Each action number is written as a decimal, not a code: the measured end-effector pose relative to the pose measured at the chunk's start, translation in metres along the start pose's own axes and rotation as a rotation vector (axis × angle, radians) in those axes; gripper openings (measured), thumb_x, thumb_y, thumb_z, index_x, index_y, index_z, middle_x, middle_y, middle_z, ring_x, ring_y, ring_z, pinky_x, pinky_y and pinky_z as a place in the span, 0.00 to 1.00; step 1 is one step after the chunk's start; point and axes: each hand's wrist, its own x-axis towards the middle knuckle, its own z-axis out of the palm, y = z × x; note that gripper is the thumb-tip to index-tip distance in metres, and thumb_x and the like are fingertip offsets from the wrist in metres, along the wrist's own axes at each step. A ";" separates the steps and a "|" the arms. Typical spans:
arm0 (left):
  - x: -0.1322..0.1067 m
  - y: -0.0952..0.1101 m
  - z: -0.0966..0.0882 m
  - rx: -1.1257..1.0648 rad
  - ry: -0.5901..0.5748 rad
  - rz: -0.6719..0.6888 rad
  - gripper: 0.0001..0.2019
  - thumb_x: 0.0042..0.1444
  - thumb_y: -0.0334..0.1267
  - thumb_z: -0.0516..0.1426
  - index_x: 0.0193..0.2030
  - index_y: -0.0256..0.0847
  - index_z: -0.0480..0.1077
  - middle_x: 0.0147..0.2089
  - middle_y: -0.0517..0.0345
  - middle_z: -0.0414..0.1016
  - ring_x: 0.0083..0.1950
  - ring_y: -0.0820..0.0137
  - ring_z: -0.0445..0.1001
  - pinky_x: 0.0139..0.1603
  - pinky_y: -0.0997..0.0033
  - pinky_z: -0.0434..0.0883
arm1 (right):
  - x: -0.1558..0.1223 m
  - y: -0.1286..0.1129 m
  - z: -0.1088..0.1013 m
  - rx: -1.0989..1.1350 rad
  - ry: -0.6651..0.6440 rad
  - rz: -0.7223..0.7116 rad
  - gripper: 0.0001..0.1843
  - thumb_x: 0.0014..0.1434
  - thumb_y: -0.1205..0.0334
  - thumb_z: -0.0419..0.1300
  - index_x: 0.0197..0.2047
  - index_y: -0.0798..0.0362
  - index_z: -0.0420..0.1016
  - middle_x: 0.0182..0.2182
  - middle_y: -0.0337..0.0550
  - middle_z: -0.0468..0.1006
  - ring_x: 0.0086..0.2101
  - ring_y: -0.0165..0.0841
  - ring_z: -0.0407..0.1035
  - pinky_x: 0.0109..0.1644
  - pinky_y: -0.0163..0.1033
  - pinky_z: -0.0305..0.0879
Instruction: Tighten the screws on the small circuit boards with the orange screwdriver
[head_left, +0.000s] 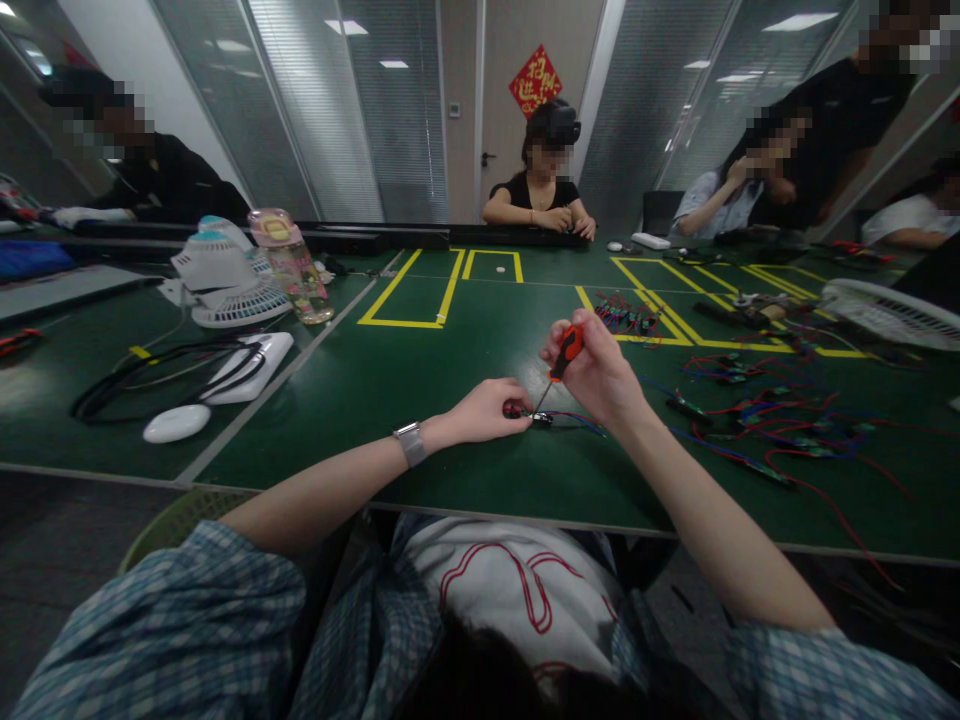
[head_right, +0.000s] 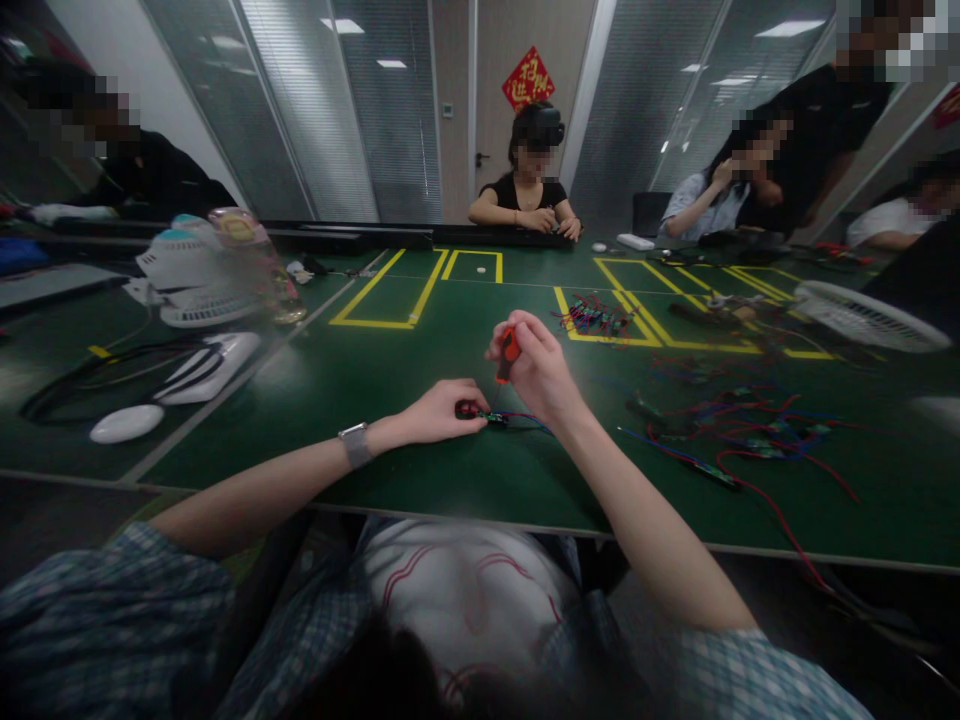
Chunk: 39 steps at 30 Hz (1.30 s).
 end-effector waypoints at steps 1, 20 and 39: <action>0.000 0.000 0.000 -0.002 0.000 0.001 0.04 0.54 0.33 0.62 0.36 0.35 0.76 0.34 0.58 0.72 0.33 0.74 0.70 0.36 0.76 0.67 | 0.000 0.000 0.001 -0.004 0.008 -0.004 0.17 0.47 0.52 0.72 0.33 0.46 0.70 0.30 0.32 0.72 0.29 0.26 0.66 0.38 0.36 0.68; 0.000 0.001 0.000 -0.018 0.003 0.000 0.04 0.53 0.31 0.62 0.36 0.35 0.76 0.33 0.59 0.71 0.32 0.75 0.69 0.35 0.77 0.66 | 0.001 0.003 -0.003 -0.078 -0.013 -0.016 0.14 0.53 0.51 0.68 0.43 0.42 0.75 0.28 0.32 0.73 0.27 0.26 0.66 0.37 0.36 0.69; 0.000 0.002 0.000 -0.007 0.000 -0.005 0.03 0.54 0.32 0.62 0.35 0.35 0.76 0.33 0.59 0.71 0.33 0.74 0.69 0.36 0.76 0.66 | 0.000 0.002 0.000 -0.071 -0.040 -0.017 0.13 0.51 0.50 0.70 0.36 0.42 0.72 0.28 0.31 0.73 0.27 0.26 0.65 0.38 0.37 0.67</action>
